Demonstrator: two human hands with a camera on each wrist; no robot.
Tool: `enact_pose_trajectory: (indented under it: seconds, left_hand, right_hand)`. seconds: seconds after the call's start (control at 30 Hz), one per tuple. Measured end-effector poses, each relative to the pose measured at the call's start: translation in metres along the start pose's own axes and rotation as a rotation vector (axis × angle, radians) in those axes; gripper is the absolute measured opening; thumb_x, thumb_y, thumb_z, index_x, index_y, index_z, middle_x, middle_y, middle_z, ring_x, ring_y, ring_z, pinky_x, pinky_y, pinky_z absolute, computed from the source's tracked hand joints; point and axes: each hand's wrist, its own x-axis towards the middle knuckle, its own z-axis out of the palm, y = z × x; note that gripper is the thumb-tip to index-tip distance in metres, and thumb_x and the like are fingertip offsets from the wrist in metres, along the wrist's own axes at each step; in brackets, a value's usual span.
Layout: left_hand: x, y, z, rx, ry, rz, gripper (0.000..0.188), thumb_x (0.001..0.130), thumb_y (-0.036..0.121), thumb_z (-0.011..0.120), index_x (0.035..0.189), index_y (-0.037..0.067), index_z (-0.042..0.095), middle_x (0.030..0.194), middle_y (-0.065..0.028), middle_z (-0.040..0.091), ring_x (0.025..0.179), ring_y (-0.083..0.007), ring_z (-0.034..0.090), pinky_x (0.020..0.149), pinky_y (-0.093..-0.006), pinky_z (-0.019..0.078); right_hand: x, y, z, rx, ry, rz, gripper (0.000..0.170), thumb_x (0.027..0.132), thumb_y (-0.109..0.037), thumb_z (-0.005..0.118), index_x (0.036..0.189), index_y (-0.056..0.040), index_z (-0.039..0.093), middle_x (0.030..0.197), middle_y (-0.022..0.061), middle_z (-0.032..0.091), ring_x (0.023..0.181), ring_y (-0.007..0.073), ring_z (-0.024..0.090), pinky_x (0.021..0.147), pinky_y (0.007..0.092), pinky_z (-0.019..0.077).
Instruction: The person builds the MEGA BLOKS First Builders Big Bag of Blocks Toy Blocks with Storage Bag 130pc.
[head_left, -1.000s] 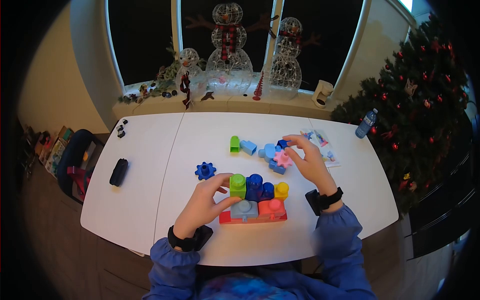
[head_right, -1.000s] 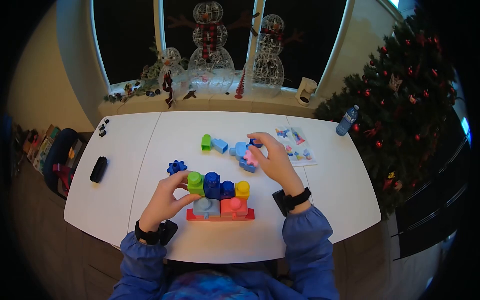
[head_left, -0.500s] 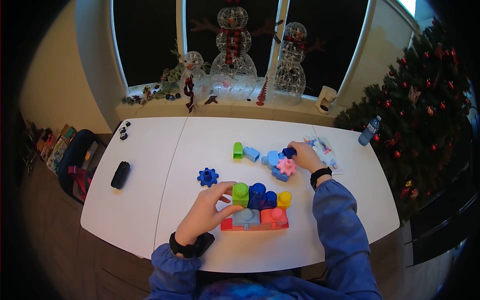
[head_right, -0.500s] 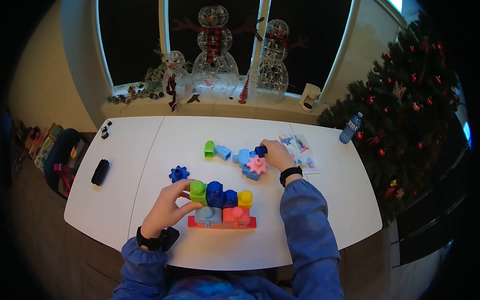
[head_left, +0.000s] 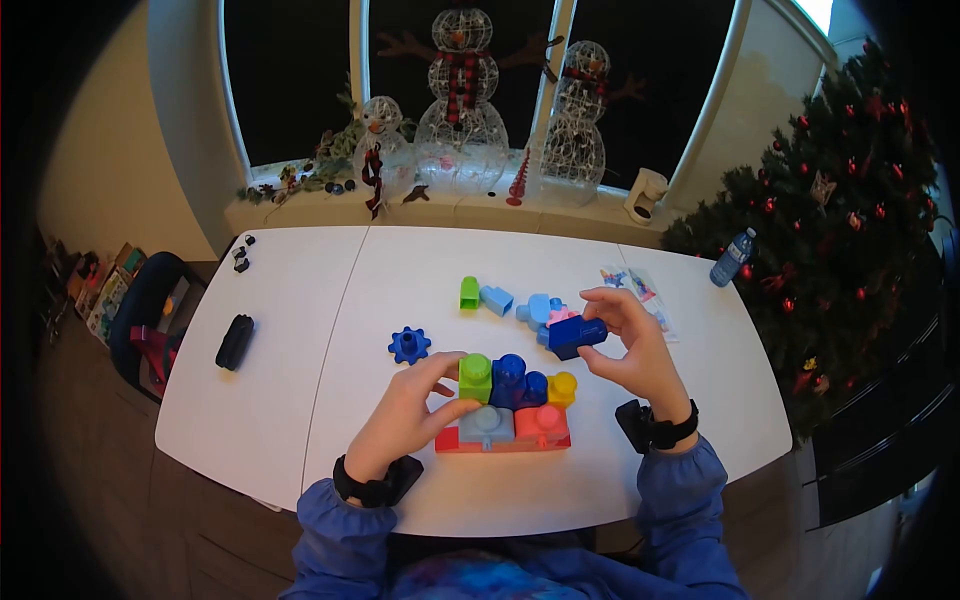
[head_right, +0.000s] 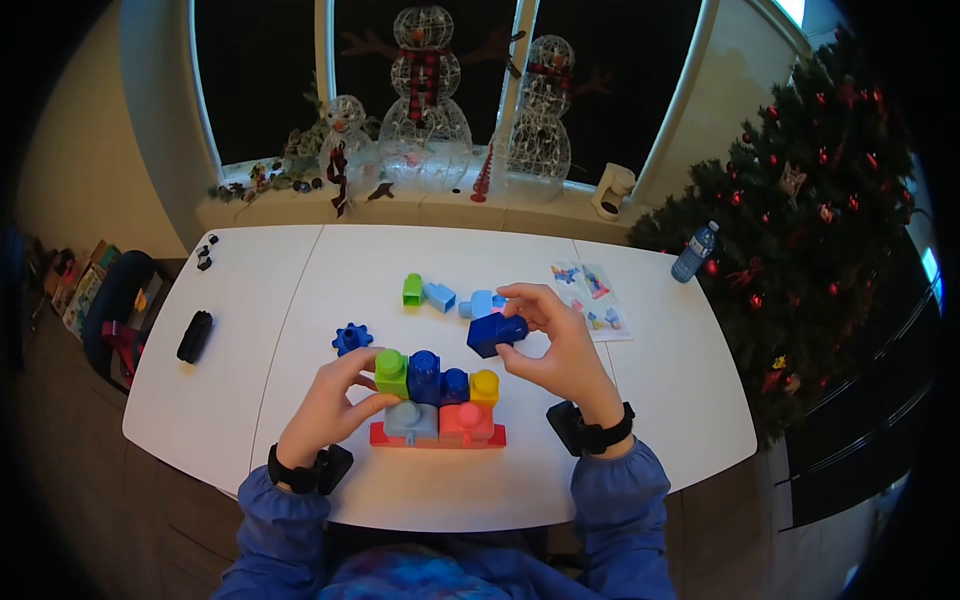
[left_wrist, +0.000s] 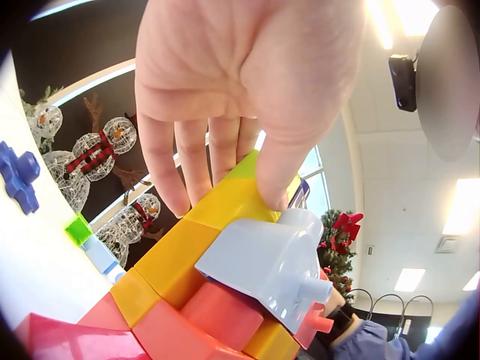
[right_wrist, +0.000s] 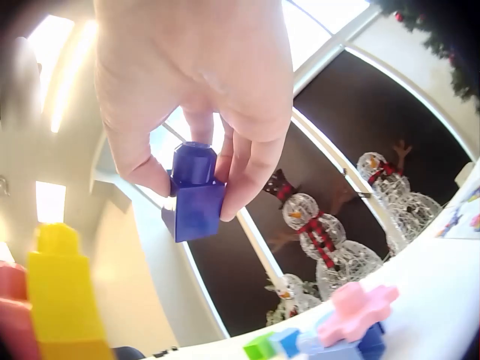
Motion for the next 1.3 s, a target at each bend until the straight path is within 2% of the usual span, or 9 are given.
enact_pose_trajectory:
  seconds: [0.2, 0.57, 0.67, 0.77, 0.8, 0.93, 1.1, 1.2, 1.3]
  left_hand:
    - [0.001, 0.003, -0.001, 0.006, -0.001, -0.01, 0.051, 0.087, 0.01, 0.084, 0.133, 0.002, 0.063, 0.115, -0.0117, 0.072, 0.103, -0.0248, 0.071, 0.086, -0.0353, 0.0613]
    - [0.004, 0.005, -0.005, 0.001, -0.027, -0.047, 0.049, 0.086, 0.01, 0.085, 0.13, 0.001, 0.064, 0.114, -0.0111, 0.072, 0.102, -0.0236, 0.071, 0.088, -0.0356, 0.0601]
    - [0.013, 0.008, -0.02, 0.007, -0.179, -0.064, 0.048, 0.091, 0.017, 0.082, 0.132, 0.003, 0.063, 0.121, -0.0106, 0.071, 0.107, -0.0228, 0.069, 0.093, -0.0372, 0.0574]
    - [0.032, -0.015, -0.034, -0.24, -0.294, -0.127, 0.046, 0.097, 0.025, 0.074, 0.136, 0.005, 0.061, 0.128, -0.01, 0.068, 0.111, -0.0221, 0.068, 0.099, -0.0387, 0.0542]
    - [0.044, -0.025, -0.037, -0.194, -0.314, -0.125, 0.046, 0.101, 0.029, 0.067, 0.14, 0.006, 0.059, 0.132, -0.0097, 0.067, 0.112, -0.0216, 0.067, 0.101, -0.0395, 0.0528]
    - [0.108, -0.055, -0.038, 0.056, -0.263, -0.178, 0.046, 0.1, 0.031, 0.07, 0.136, 0.005, 0.063, 0.13, -0.0112, 0.068, 0.109, -0.023, 0.068, 0.096, -0.0377, 0.0544]
    - [0.157, -0.125, -0.003, 0.463, -0.156, -0.069, 0.044, 0.096, 0.036, 0.074, 0.129, 0.007, 0.069, 0.121, -0.0176, 0.07, 0.101, -0.0322, 0.069, 0.087, -0.0402, 0.0566]
    - [0.165, -0.148, 0.009, 0.646, -0.258, -0.001, 0.04, 0.092, 0.036, 0.077, 0.121, 0.01, 0.07, 0.112, -0.0206, 0.069, 0.098, -0.0389, 0.068, 0.086, -0.0454, 0.0563]
    - [0.169, -0.152, 0.012, 0.703, -0.275, -0.088, 0.035, 0.087, 0.03, 0.08, 0.112, 0.01, 0.068, 0.107, -0.0207, 0.068, 0.098, -0.042, 0.067, 0.086, -0.0483, 0.0551]
  right_hand:
    - [-0.012, -0.021, 0.014, -0.058, -0.159, -0.107, 0.048, 0.08, -0.007, 0.087, 0.123, -0.0037, 0.069, 0.116, 0.0103, 0.073, 0.098, 0.022, 0.072, 0.084, 0.0317, 0.0586]
    - [-0.027, -0.017, 0.032, -0.141, -0.143, -0.142, 0.043, 0.085, -0.005, 0.084, 0.125, -0.0027, 0.07, 0.12, 0.0131, 0.073, 0.103, 0.0267, 0.071, 0.09, 0.0353, 0.0587]
    - [-0.034, -0.019, 0.031, -0.143, -0.118, -0.104, 0.042, 0.086, -0.006, 0.083, 0.126, -0.0029, 0.07, 0.124, 0.0137, 0.072, 0.107, 0.0274, 0.072, 0.093, 0.0355, 0.0574]
    - [-0.044, -0.017, 0.027, -0.13, -0.066, -0.057, 0.038, 0.088, -0.005, 0.081, 0.124, -0.0031, 0.07, 0.121, 0.0139, 0.074, 0.108, 0.0284, 0.073, 0.095, 0.0353, 0.0567]
    - [-0.048, -0.013, 0.026, -0.129, -0.046, -0.054, 0.035, 0.089, -0.005, 0.08, 0.122, -0.003, 0.071, 0.12, 0.014, 0.074, 0.108, 0.0288, 0.073, 0.094, 0.0353, 0.0569]
    - [-0.053, 0.005, 0.031, -0.16, 0.012, -0.17, 0.022, 0.09, -0.001, 0.077, 0.111, -0.0019, 0.072, 0.114, 0.0142, 0.075, 0.102, 0.0301, 0.074, 0.091, 0.0358, 0.058]
    - [-0.053, 0.002, 0.035, -0.137, 0.03, -0.142, 0.016, 0.09, 0.002, 0.075, 0.105, -0.0007, 0.071, 0.113, 0.0142, 0.075, 0.101, 0.0304, 0.074, 0.09, 0.036, 0.0586]
    - [-0.053, 0.006, 0.035, -0.114, 0.031, -0.163, 0.016, 0.09, 0.003, 0.075, 0.104, -0.001, 0.071, 0.113, 0.014, 0.075, 0.102, 0.0305, 0.074, 0.09, 0.0361, 0.0586]
    - [-0.054, 0.007, 0.034, -0.102, 0.032, -0.164, 0.015, 0.089, 0.003, 0.075, 0.103, -0.0014, 0.07, 0.113, 0.0138, 0.075, 0.102, 0.0306, 0.074, 0.09, 0.0364, 0.0587]
